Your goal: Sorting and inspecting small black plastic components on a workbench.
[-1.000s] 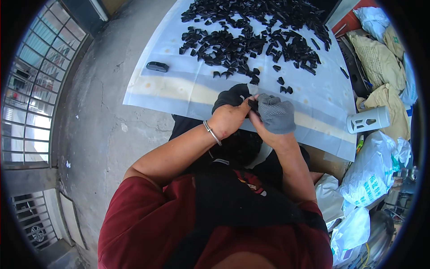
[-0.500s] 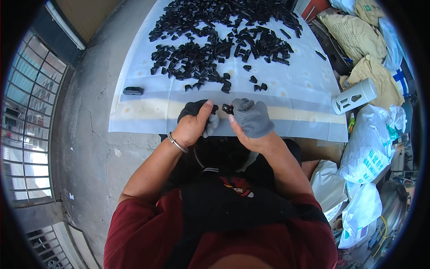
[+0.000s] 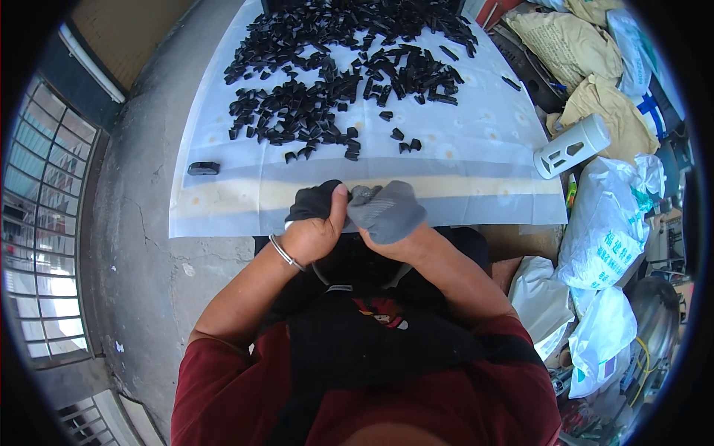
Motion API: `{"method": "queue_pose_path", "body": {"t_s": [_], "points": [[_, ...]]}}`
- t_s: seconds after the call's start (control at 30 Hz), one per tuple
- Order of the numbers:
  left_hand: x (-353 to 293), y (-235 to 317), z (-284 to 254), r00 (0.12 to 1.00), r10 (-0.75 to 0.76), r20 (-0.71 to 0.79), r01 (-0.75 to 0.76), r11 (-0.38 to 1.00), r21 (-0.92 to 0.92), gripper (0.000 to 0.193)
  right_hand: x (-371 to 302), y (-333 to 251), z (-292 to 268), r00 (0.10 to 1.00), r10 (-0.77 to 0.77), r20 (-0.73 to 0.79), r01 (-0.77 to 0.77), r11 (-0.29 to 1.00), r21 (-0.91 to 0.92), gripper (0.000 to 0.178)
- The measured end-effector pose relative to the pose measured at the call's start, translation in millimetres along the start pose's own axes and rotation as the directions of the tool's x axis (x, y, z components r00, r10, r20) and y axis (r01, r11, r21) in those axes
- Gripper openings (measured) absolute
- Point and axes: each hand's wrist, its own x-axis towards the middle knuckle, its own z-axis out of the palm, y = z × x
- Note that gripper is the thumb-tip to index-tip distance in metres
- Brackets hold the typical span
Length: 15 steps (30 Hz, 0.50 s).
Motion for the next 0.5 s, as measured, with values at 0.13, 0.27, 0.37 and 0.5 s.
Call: {"method": "queue_pose_path", "body": {"t_s": [0.13,0.27,0.37,0.5], "points": [[-6,-5,-1,0.994,-0.04,0.099,0.041,0.999,-0.008,0.026,-1,1,0,0.997,-0.006,0.078,-0.001,0.996,0.09,0.015],[3,-9,-15,0.965,-0.084,0.25,0.107,0.991,-0.08,0.027,1,4,-7,0.989,0.065,0.132,-0.1,0.953,0.285,0.019],[3,-15,-27,0.91,-0.074,0.408,0.039,0.995,0.095,0.035,-2,11,-16,0.99,0.061,0.126,-0.093,0.959,0.268,0.025],[30,-23,-58,0.89,-0.405,0.21,0.412,0.911,0.011,0.052,-19,68,-77,0.897,0.408,0.172,-0.442,0.825,0.351,0.033]]}}
